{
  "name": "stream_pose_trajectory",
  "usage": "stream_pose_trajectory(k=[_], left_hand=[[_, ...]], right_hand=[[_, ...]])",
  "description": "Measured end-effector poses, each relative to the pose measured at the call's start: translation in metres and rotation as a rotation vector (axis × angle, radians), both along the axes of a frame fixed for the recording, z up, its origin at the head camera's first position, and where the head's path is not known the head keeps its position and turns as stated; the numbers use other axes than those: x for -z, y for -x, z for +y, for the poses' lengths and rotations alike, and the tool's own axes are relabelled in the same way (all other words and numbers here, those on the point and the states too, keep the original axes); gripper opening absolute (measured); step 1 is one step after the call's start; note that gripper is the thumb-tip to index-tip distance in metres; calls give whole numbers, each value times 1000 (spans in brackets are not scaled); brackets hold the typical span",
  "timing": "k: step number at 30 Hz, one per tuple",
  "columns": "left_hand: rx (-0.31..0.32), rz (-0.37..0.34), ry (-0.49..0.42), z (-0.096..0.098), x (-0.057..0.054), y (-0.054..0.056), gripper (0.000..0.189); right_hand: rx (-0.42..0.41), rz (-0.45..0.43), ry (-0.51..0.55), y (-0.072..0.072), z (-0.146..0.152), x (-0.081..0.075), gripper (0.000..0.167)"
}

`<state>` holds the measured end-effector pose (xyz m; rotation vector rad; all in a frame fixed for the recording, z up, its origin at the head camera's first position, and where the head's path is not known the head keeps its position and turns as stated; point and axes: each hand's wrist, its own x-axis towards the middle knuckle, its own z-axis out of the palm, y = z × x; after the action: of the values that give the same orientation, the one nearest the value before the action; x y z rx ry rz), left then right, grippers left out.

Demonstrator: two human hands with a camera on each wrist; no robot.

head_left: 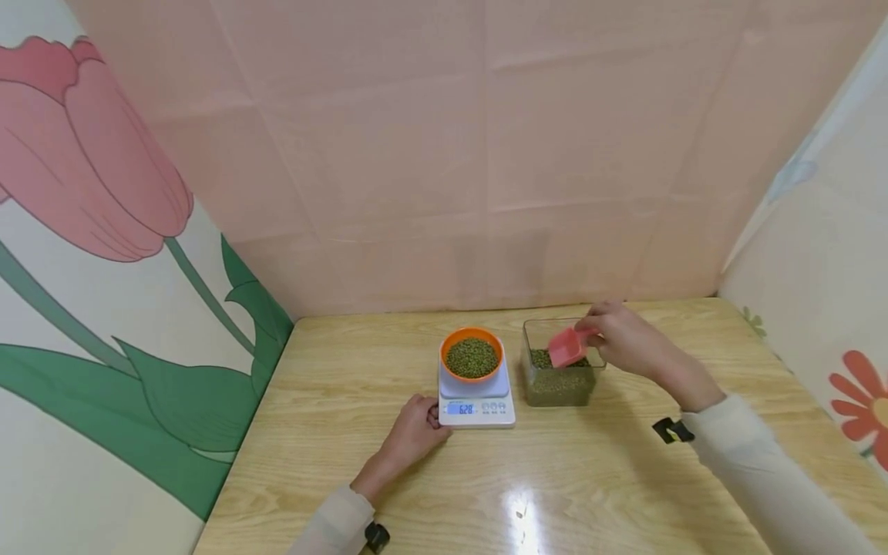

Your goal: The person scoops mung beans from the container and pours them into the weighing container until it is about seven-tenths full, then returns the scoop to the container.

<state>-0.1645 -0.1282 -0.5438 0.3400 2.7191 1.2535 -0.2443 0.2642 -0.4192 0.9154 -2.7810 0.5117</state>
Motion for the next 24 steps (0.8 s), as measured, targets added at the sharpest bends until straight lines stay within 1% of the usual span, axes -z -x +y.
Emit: stream_pose_trajectory(k=[5, 10, 14, 18, 24], left_hand=[[2, -10, -9, 1, 1, 0, 35], [3, -12, -9, 2, 0, 0, 36], [6, -1, -5, 3, 1, 0, 37], [9, 3, -2, 3, 2, 2, 37], [9, -6, 2, 2, 0, 1, 39]], right_hand=[[-11, 24, -41, -2, -5, 4, 19], [1, 27, -77, -3, -10, 5, 19], [-20, 50, -99, -2, -10, 8, 20], [-47, 94, -102, 0, -9, 13, 20], [-48, 126, -80, 0, -8, 18, 23]])
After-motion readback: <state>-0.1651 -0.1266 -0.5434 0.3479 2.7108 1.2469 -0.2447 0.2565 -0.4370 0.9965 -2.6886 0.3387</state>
